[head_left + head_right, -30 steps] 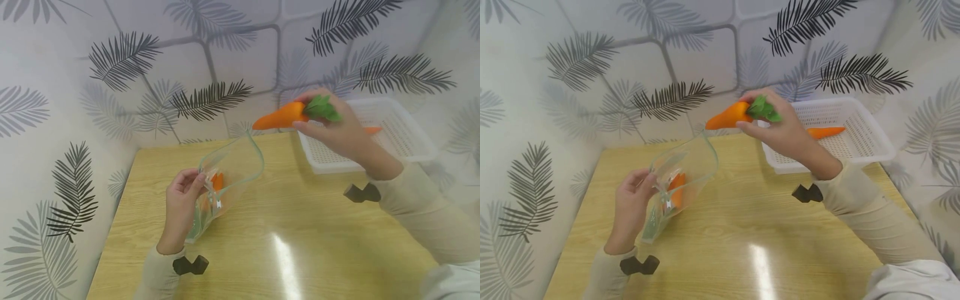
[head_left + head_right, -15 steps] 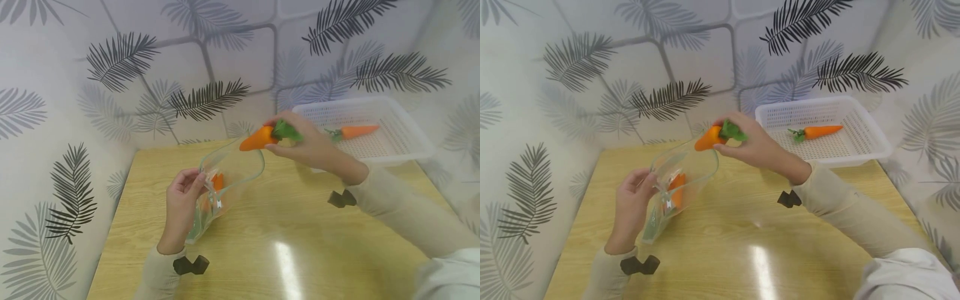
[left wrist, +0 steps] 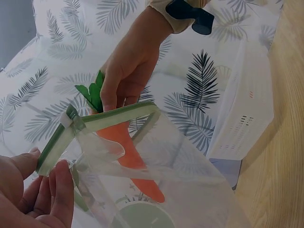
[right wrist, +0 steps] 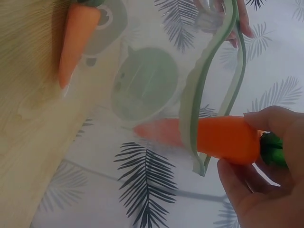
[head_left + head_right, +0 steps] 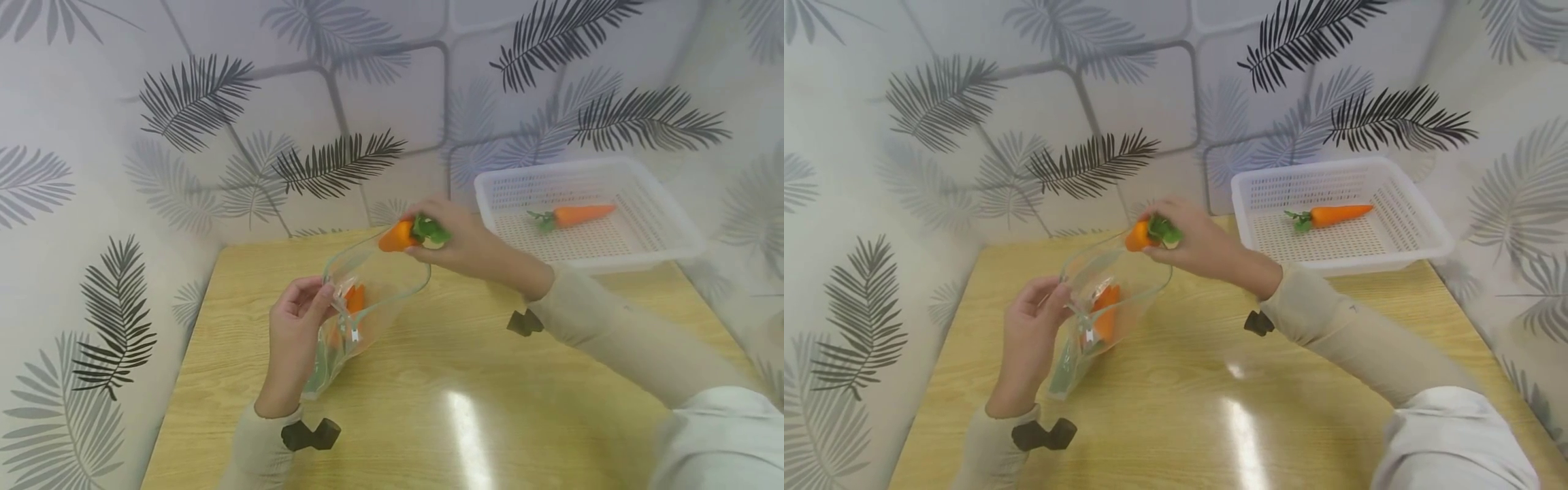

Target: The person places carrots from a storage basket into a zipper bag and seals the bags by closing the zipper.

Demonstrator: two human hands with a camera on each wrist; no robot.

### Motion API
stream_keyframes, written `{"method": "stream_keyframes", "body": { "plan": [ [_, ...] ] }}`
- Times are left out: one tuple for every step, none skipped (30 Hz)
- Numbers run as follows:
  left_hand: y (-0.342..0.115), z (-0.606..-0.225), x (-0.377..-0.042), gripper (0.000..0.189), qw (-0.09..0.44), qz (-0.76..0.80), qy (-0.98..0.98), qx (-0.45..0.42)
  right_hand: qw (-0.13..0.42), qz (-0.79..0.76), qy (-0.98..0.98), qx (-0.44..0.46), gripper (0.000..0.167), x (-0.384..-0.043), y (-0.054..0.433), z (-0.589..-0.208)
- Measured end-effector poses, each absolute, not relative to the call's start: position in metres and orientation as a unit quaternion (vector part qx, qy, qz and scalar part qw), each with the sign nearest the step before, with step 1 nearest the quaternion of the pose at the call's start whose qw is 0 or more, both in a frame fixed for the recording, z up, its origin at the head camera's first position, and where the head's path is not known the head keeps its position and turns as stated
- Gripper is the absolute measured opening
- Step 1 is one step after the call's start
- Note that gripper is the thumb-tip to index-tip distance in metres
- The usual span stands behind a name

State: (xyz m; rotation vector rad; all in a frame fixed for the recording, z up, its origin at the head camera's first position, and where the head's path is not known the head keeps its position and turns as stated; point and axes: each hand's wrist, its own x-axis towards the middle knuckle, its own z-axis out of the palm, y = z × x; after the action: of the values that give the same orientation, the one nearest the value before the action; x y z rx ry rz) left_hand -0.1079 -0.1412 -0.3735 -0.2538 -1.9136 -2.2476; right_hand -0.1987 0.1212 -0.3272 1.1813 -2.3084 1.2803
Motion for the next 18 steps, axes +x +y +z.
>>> {"method": "stream_keyframes", "body": {
  "plan": [
    [-0.141,-0.373,-0.108,0.020,0.089,-0.756,-0.643,-0.086,0.121,0.434,-0.796,0.403,0.038,-0.199,0.120,-0.328],
    [-0.141,-0.373,-0.108,0.020,0.088,-0.756,-0.643,-0.086,0.117,0.429,-0.800,0.403,0.037,-0.200,0.119,-0.329],
    [-0.141,-0.373,-0.108,0.020,0.087,-0.756,-0.643,-0.086,0.114,0.422,-0.803,0.404,0.037,-0.201,0.117,-0.330],
    [-0.141,-0.373,-0.109,0.021,0.086,-0.756,-0.643,-0.085,0.112,0.415,-0.807,0.405,0.036,-0.201,0.116,-0.330],
    [-0.140,-0.373,-0.109,0.021,0.085,-0.756,-0.644,-0.083,0.110,0.407,-0.811,0.407,0.036,-0.202,0.115,-0.331],
    [-0.140,-0.373,-0.109,0.021,0.084,-0.756,-0.644,-0.081,0.109,0.400,-0.813,0.409,0.035,-0.201,0.113,-0.331],
    [-0.139,-0.373,-0.109,0.021,0.083,-0.756,-0.645,-0.079,0.108,0.394,-0.816,0.410,0.035,-0.202,0.112,-0.331],
    [-0.139,-0.372,-0.109,0.022,0.081,-0.755,-0.646,-0.077,0.106,0.388,-0.819,0.410,0.035,-0.202,0.111,-0.331],
    [-0.139,-0.372,-0.109,0.022,0.081,-0.754,-0.648,-0.075,0.103,0.382,-0.823,0.408,0.036,-0.202,0.110,-0.332],
    [-0.138,-0.372,-0.110,0.023,0.081,-0.753,-0.649,-0.074,0.101,0.377,-0.826,0.406,0.036,-0.203,0.108,-0.332],
    [-0.138,-0.372,-0.110,0.024,0.081,-0.753,-0.650,-0.072,0.097,0.374,-0.830,0.402,0.036,-0.203,0.107,-0.332],
    [-0.138,-0.372,-0.110,0.025,0.081,-0.752,-0.650,-0.070,0.093,0.372,-0.834,0.397,0.036,-0.203,0.106,-0.333],
    [-0.137,-0.372,-0.110,0.025,0.082,-0.752,-0.650,-0.070,0.089,0.370,-0.838,0.392,0.037,-0.204,0.105,-0.334],
    [-0.137,-0.371,-0.110,0.026,0.082,-0.753,-0.649,-0.069,0.086,0.368,-0.842,0.386,0.037,-0.204,0.104,-0.335],
    [-0.137,-0.371,-0.110,0.027,0.083,-0.754,-0.648,-0.069,0.084,0.366,-0.845,0.380,0.036,-0.205,0.103,-0.336],
    [-0.136,-0.371,-0.110,0.027,0.083,-0.755,-0.646,-0.069,0.081,0.366,-0.848,0.374,0.036,-0.205,0.102,-0.336],
    [-0.136,-0.371,-0.110,0.028,0.083,-0.757,-0.645,-0.069,0.077,0.367,-0.851,0.367,0.036,-0.205,0.101,-0.338],
    [-0.135,-0.371,-0.110,0.028,0.084,-0.758,-0.643,-0.070,0.074,0.365,-0.855,0.361,0.036,-0.206,0.100,-0.339]
  ]
}}
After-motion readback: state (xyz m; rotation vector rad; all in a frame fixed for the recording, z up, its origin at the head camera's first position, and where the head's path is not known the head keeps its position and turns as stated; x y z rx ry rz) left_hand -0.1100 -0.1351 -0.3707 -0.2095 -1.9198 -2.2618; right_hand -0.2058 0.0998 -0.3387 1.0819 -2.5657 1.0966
